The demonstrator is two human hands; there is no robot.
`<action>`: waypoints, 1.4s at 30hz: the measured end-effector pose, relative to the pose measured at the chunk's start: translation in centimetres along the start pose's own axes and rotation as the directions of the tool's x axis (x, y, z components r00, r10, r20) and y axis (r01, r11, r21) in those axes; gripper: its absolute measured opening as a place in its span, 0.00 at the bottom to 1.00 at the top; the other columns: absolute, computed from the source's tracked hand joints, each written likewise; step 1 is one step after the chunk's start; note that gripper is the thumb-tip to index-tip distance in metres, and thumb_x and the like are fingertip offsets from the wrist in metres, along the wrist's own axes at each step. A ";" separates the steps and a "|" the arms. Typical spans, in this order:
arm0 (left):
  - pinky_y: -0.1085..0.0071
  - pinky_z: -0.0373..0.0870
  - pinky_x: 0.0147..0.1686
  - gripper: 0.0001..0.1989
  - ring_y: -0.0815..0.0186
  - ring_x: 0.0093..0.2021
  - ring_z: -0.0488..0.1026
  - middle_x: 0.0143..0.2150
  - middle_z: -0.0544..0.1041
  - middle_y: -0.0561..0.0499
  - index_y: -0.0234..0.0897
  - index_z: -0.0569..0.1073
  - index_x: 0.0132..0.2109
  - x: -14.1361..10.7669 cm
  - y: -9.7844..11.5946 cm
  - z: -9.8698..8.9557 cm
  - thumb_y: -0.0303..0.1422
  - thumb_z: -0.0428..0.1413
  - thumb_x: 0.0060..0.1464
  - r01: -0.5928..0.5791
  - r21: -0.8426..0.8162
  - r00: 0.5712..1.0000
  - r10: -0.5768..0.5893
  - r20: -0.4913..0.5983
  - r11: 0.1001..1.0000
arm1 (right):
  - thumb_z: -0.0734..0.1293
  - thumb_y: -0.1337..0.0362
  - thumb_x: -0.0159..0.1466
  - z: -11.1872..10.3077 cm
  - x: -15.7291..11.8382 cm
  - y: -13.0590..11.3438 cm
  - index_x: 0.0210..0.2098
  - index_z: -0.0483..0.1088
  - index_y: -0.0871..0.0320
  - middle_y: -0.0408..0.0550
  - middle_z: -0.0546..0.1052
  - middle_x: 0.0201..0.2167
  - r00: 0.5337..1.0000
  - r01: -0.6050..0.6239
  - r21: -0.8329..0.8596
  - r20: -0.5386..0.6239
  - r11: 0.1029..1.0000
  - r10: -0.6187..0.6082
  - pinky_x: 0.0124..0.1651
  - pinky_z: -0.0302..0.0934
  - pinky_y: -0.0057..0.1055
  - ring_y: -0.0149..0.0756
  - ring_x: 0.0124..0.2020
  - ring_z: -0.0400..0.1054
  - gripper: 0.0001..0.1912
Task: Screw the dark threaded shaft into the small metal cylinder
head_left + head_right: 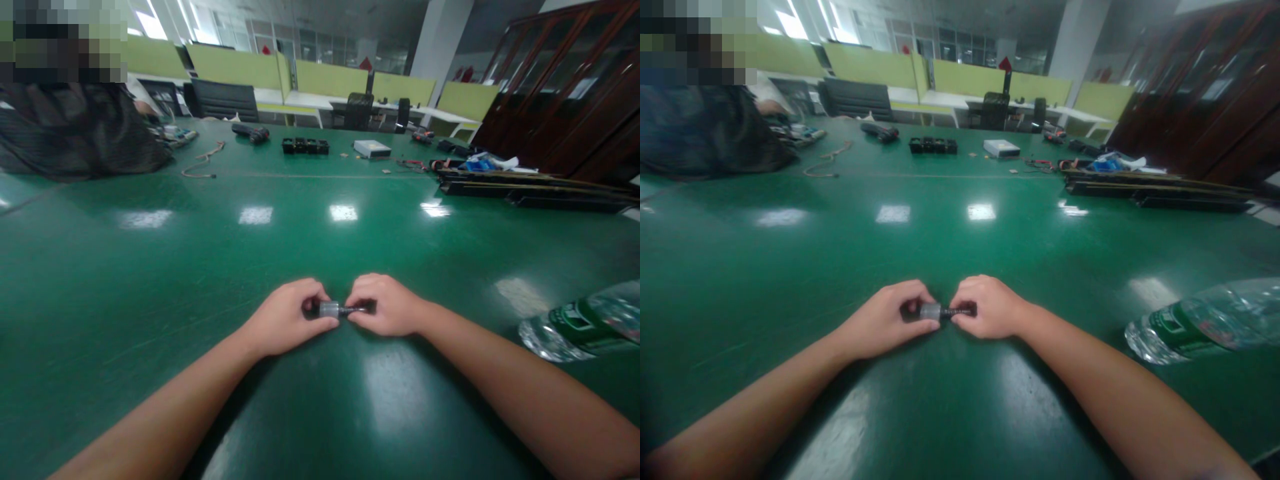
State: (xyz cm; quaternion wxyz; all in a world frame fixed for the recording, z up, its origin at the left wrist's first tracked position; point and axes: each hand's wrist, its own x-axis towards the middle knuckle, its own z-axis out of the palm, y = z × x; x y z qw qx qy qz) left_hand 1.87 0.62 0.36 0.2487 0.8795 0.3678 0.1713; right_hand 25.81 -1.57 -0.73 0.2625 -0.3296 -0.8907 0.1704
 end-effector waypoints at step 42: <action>0.71 0.60 0.31 0.14 0.66 0.31 0.68 0.31 0.72 0.53 0.37 0.74 0.35 -0.1 -0.1 0.0 0.45 0.61 0.55 -0.004 0.011 1.000 0.004 -0.004 1.000 | 0.70 0.70 0.55 -2.3 -1.2 2.7 0.30 0.77 0.60 0.45 0.75 0.26 0.990 -0.139 0.049 0.042 0.989 0.137 0.31 0.60 0.27 0.31 0.27 0.68 0.03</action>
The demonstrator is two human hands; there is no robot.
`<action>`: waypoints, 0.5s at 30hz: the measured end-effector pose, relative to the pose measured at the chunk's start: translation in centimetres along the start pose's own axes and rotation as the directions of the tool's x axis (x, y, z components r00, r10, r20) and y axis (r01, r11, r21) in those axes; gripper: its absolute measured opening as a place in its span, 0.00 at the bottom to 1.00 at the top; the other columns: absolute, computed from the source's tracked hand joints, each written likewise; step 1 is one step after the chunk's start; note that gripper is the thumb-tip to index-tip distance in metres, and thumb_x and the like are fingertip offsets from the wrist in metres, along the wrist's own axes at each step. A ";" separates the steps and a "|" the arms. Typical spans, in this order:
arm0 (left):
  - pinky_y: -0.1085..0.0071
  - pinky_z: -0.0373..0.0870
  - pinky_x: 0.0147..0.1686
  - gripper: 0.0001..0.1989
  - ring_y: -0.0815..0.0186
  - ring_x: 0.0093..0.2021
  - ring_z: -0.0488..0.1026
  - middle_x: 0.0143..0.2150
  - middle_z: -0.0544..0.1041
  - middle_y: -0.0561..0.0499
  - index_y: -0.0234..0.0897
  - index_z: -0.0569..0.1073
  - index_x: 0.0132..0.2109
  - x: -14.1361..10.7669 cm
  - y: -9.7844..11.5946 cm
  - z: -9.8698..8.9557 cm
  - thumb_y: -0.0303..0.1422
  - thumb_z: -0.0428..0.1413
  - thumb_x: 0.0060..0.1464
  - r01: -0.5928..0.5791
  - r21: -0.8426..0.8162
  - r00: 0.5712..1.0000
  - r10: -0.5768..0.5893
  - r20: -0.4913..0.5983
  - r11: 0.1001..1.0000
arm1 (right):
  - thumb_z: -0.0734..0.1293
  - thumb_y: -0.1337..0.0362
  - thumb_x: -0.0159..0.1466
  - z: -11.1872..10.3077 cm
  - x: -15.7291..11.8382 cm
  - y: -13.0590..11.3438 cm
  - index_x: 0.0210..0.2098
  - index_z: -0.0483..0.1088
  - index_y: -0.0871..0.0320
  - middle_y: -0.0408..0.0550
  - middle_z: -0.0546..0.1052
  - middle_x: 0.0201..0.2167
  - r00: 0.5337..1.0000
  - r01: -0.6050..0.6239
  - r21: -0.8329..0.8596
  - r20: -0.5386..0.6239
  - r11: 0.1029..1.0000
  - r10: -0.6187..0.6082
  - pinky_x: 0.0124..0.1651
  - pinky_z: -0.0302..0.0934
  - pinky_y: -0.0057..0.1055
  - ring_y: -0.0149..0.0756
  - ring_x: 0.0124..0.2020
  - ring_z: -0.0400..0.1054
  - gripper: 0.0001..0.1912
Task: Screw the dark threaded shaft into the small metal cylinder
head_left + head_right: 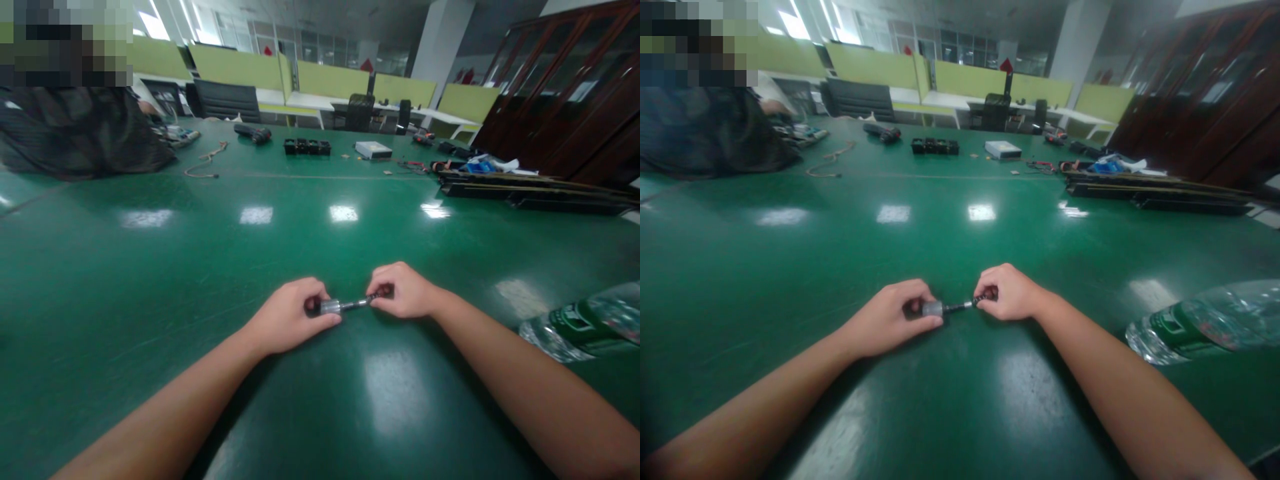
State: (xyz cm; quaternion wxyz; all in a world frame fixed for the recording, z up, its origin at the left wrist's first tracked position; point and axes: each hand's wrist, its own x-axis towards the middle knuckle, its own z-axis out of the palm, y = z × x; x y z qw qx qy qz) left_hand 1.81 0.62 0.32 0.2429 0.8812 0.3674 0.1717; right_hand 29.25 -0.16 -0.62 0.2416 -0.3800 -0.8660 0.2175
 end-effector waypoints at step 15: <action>0.71 0.60 0.31 0.15 0.66 0.31 0.68 0.31 0.72 0.53 0.37 0.74 0.35 0.0 -0.1 0.0 0.46 0.61 0.55 0.004 0.010 1.000 -0.004 0.000 1.000 | 0.70 0.69 0.56 0.4 0.2 -0.6 0.31 0.78 0.60 0.45 0.75 0.25 0.999 -0.043 0.033 0.024 0.999 0.042 0.30 0.60 0.26 0.30 0.26 0.67 0.04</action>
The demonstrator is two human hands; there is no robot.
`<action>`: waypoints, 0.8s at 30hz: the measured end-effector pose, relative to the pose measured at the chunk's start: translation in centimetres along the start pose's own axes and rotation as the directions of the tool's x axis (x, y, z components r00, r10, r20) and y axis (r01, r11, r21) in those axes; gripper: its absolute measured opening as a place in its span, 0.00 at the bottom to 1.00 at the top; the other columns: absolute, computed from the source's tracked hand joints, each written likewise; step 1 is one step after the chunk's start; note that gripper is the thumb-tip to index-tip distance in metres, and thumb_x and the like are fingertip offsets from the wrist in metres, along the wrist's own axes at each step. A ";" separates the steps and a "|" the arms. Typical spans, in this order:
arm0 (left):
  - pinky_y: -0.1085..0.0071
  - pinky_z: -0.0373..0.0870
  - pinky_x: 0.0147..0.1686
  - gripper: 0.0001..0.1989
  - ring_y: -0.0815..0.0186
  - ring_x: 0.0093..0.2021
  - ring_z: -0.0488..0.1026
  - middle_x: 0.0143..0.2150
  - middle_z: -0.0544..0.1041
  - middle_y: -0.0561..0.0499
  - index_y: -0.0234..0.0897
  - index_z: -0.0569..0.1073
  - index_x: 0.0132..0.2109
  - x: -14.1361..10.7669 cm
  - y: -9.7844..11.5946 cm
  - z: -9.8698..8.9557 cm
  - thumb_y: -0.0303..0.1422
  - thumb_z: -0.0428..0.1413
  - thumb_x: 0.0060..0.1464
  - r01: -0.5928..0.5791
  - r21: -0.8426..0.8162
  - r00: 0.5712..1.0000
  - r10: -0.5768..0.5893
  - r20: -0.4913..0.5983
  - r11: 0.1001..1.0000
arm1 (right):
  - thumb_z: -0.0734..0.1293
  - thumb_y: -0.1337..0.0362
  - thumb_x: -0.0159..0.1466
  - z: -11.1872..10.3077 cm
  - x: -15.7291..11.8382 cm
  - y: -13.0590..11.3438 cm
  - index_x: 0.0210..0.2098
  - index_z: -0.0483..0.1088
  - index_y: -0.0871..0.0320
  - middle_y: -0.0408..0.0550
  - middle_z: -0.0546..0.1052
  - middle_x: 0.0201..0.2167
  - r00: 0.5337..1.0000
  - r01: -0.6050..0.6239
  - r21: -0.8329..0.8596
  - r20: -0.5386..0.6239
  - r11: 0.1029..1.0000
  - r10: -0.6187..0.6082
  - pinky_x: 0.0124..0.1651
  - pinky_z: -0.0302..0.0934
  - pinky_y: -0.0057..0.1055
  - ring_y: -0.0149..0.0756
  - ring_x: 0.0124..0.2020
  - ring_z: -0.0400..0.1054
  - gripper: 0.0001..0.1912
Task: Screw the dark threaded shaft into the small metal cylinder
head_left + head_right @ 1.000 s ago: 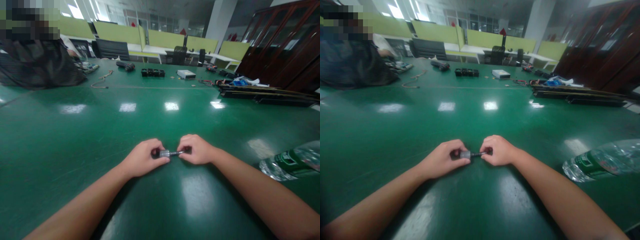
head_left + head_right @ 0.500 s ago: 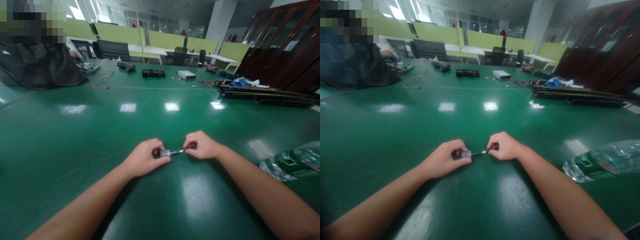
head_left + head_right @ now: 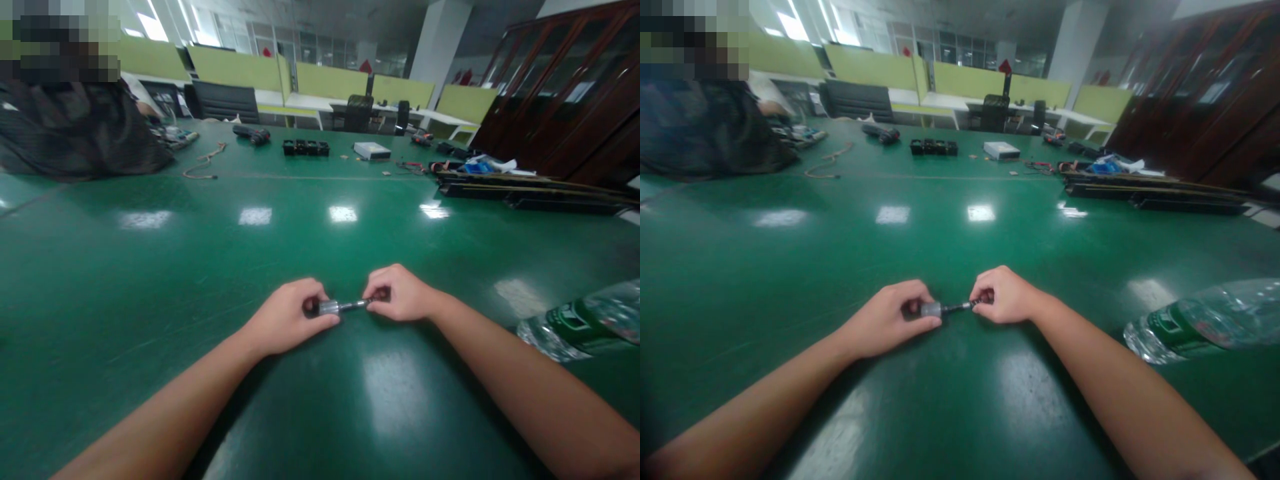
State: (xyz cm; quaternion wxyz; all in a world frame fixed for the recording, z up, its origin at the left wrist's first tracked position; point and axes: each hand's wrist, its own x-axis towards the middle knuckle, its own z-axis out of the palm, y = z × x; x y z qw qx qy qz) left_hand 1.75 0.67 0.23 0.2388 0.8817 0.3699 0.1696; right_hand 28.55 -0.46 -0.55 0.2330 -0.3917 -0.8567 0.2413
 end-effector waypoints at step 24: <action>0.71 0.62 0.31 0.14 0.65 0.32 0.70 0.31 0.74 0.53 0.37 0.74 0.36 0.1 0.1 -0.1 0.44 0.61 0.54 -0.004 -0.030 1.000 0.004 0.007 1.000 | 0.72 0.70 0.54 1.7 0.4 -1.2 0.48 0.74 0.60 0.49 0.78 0.37 0.994 0.083 0.106 -0.075 0.991 -0.076 0.44 0.67 0.33 0.36 0.37 0.73 0.21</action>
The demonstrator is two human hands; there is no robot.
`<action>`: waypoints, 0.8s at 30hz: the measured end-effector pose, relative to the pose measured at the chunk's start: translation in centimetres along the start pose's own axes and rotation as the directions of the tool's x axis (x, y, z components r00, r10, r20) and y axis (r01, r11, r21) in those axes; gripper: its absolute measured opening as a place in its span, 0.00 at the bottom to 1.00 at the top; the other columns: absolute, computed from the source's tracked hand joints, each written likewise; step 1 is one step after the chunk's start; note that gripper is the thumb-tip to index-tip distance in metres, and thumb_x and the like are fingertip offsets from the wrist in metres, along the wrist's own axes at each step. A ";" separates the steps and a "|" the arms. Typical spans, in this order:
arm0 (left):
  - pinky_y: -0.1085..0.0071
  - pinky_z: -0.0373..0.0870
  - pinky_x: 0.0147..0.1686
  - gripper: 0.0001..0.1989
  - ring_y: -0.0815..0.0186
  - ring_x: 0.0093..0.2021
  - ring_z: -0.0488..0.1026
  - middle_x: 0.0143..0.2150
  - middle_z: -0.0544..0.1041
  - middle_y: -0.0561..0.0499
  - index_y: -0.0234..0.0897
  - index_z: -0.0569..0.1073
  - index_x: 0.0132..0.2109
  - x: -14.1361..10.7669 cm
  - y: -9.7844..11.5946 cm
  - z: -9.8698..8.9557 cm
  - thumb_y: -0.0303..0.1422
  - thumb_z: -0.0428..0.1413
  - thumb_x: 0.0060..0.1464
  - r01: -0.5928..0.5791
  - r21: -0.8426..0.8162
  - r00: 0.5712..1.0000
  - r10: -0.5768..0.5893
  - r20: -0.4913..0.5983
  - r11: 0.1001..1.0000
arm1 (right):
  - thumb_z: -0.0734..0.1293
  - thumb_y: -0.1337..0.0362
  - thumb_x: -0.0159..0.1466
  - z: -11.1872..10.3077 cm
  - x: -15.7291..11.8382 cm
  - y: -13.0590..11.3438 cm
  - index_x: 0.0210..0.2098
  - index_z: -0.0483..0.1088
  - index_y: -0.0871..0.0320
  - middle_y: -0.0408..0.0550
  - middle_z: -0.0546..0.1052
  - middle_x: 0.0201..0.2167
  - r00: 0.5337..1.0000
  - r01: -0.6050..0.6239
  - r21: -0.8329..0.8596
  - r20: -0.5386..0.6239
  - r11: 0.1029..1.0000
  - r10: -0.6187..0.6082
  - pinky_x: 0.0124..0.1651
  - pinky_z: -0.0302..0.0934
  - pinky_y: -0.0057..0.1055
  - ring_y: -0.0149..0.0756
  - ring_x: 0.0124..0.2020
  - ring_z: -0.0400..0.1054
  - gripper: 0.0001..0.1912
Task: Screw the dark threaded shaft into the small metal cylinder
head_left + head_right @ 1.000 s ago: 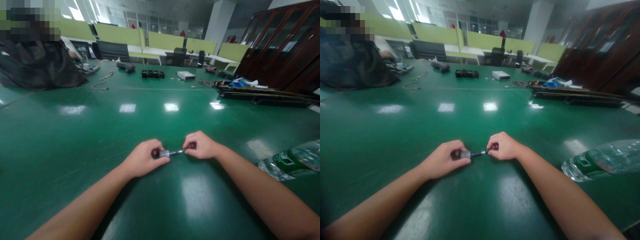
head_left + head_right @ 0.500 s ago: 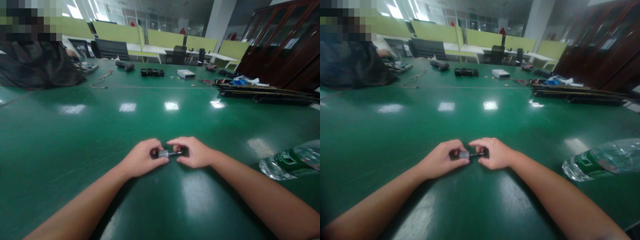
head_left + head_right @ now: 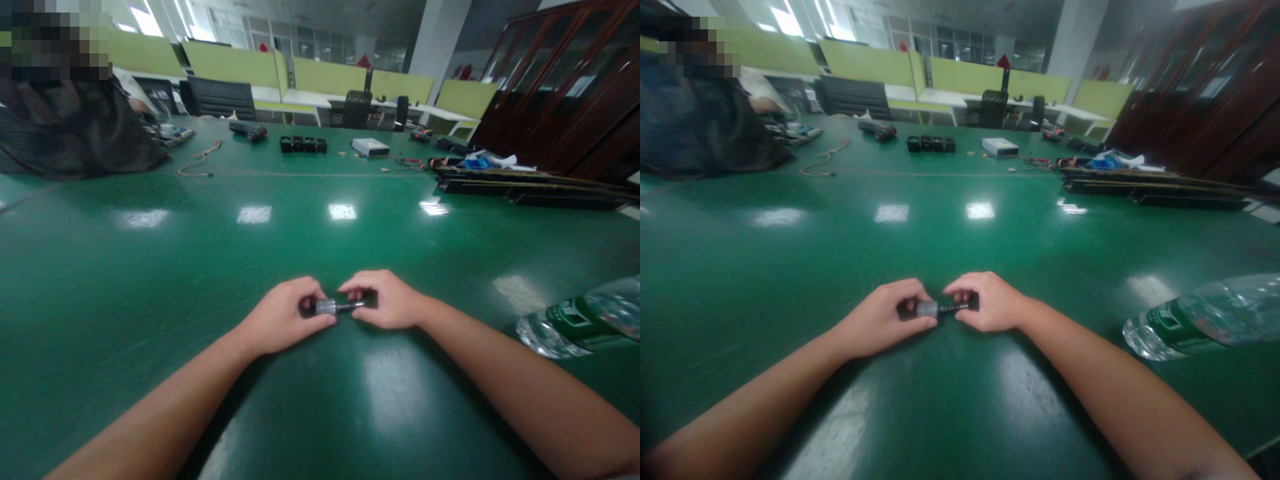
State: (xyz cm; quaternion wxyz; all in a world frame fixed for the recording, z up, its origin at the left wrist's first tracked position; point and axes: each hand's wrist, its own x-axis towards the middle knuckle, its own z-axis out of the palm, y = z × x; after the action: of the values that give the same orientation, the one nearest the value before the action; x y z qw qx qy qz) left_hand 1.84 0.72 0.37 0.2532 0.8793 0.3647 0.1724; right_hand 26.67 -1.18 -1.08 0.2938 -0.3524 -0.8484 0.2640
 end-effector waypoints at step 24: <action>0.72 0.62 0.31 0.13 0.65 0.31 0.70 0.31 0.74 0.53 0.38 0.74 0.36 0.1 -0.1 0.1 0.43 0.62 0.53 -0.003 0.008 1.000 0.003 -0.006 1.000 | 0.73 0.68 0.56 0.5 0.5 -1.2 0.37 0.76 0.59 0.46 0.77 0.33 0.998 -0.059 -0.086 0.010 0.995 0.060 0.38 0.62 0.28 0.33 0.33 0.69 0.08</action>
State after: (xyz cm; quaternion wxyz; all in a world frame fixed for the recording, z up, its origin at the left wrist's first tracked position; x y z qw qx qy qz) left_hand 1.85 0.81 0.26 0.2484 0.8803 0.3647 0.1740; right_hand 25.50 -1.71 -0.50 0.2651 -0.3880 -0.8499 0.2382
